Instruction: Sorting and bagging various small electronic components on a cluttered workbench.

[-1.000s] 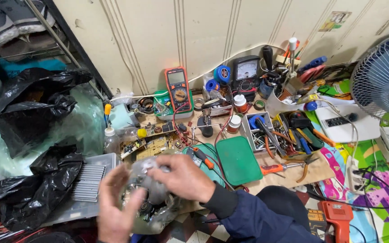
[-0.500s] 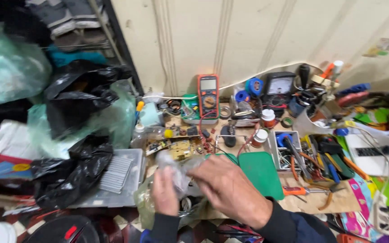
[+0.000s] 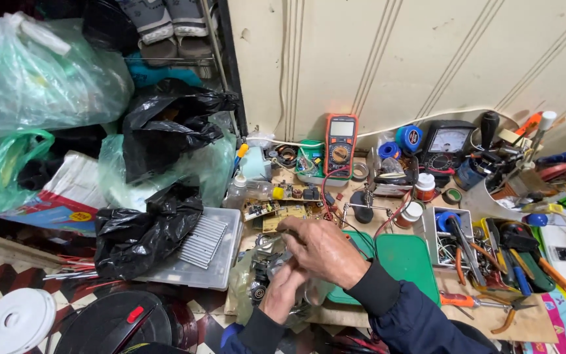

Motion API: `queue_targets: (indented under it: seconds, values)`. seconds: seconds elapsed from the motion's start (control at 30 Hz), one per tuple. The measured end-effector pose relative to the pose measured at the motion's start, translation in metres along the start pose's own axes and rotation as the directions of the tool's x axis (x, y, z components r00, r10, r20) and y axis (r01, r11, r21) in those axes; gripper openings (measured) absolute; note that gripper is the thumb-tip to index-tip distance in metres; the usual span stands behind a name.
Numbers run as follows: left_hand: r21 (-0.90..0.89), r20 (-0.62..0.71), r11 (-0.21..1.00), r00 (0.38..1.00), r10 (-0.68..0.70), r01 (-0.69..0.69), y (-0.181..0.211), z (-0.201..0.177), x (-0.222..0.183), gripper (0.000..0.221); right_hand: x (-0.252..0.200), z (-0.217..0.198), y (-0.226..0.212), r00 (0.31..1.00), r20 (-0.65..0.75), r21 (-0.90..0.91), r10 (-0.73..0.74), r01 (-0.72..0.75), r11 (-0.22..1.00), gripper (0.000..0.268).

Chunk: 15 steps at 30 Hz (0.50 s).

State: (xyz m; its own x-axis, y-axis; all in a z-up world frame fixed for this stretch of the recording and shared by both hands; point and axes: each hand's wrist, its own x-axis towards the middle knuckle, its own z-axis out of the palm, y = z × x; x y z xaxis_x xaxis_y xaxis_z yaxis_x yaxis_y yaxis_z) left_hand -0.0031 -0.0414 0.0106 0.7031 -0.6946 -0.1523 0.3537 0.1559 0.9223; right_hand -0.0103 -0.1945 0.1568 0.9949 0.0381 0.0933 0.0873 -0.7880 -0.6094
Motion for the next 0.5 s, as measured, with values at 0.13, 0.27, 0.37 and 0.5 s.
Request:
queue_targets:
  seconds: [0.13,0.27,0.37,0.5]
  values:
    - [0.077,-0.018,0.997,1.0,-0.003,0.004,-0.027,0.0,0.008,0.026,0.002,0.003,-0.008,0.999,0.029,0.025,0.029,-0.03,0.999,0.024]
    - [0.345,-0.112,0.933,0.983,0.146,-0.099,-0.093,-0.021,0.036,0.035,-0.017,0.013,-0.034,0.95,-0.067,-0.173,-0.305,0.29,0.941,0.016]
    - [0.567,-0.16,0.812,0.947,0.279,-0.143,-0.131,-0.046,0.06,0.044,-0.032,0.011,-0.056,0.864,-0.005,-0.236,-0.503,0.488,0.84,0.008]
    - [0.837,-0.169,0.531,0.86,0.482,-0.133,-0.178,-0.082,0.08,0.058,-0.035,-0.011,-0.033,0.789,-0.322,-0.301,-0.523,0.438,0.847,0.047]
